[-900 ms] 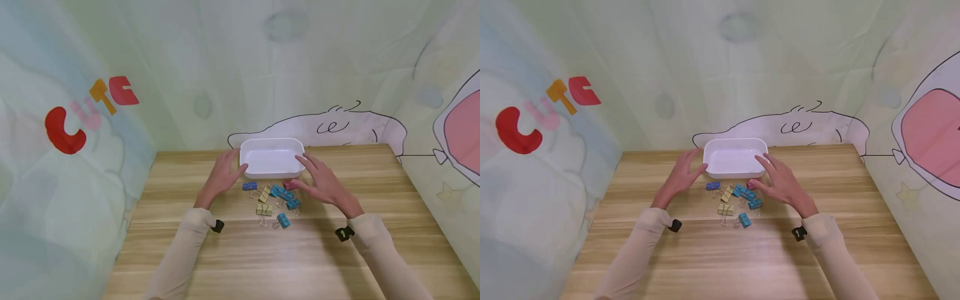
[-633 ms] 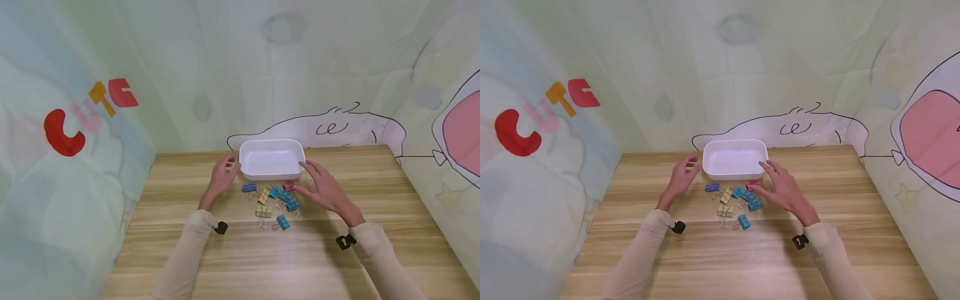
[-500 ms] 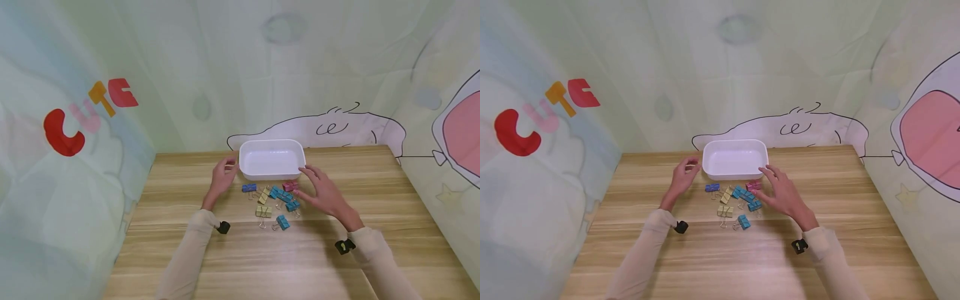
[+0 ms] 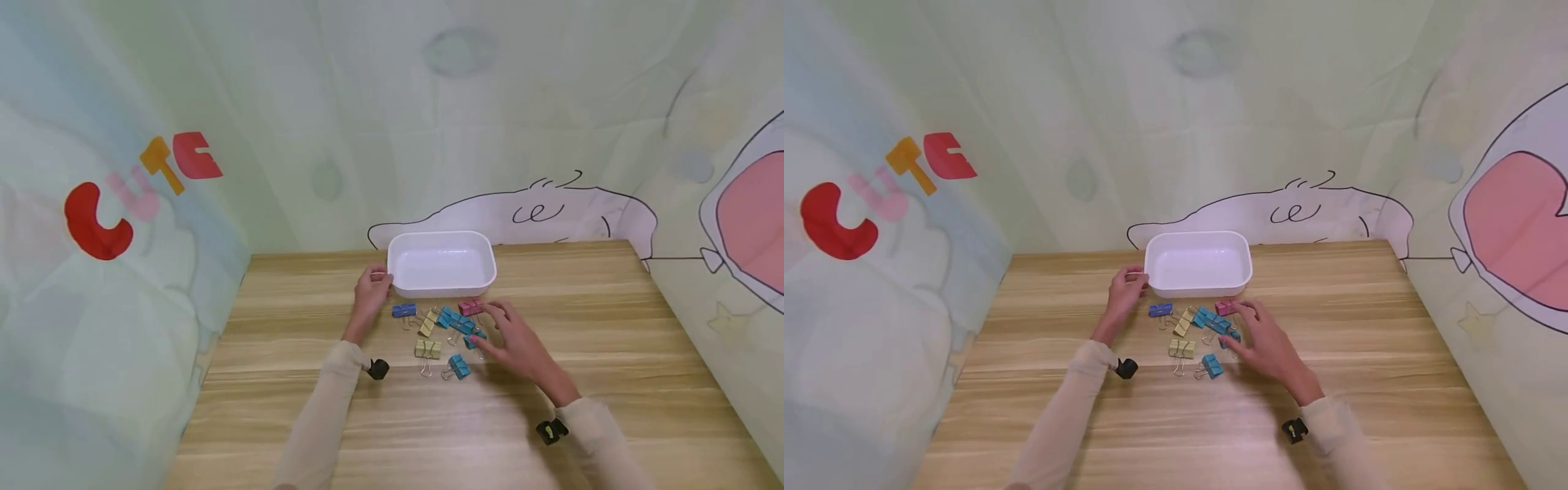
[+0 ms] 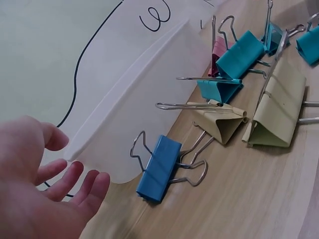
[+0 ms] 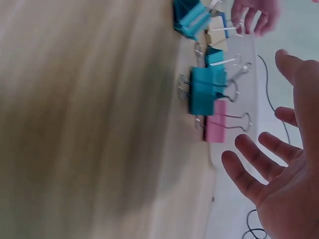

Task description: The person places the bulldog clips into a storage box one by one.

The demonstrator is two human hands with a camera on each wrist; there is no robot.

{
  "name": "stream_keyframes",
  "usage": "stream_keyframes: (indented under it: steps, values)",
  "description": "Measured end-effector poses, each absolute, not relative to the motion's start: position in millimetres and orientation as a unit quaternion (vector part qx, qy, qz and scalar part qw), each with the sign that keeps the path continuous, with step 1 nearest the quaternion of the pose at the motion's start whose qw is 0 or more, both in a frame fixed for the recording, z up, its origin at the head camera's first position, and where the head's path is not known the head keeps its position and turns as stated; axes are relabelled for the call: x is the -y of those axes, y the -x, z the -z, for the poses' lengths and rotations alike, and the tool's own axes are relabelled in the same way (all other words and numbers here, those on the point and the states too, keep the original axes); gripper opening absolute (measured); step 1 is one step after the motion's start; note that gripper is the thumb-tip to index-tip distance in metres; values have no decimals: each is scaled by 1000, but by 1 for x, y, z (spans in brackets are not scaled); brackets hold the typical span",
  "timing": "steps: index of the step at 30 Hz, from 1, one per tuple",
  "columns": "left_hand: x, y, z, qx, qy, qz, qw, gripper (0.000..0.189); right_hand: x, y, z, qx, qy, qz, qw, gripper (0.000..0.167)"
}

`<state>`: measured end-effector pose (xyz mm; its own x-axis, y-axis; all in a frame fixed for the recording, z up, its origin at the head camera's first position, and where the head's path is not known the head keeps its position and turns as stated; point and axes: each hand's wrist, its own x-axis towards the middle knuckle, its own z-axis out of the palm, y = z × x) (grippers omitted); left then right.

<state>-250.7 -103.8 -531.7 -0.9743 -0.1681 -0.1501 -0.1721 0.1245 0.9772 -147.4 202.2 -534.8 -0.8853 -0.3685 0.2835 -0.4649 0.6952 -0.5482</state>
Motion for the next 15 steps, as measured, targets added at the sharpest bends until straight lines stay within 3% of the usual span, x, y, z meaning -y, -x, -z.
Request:
stream_keyframes:
  steps: [15]
  values:
    - [98, 258, 536, -688, 135, -713, -26, 29, -191, 138, 564, 935, -166, -306, 64, 59]
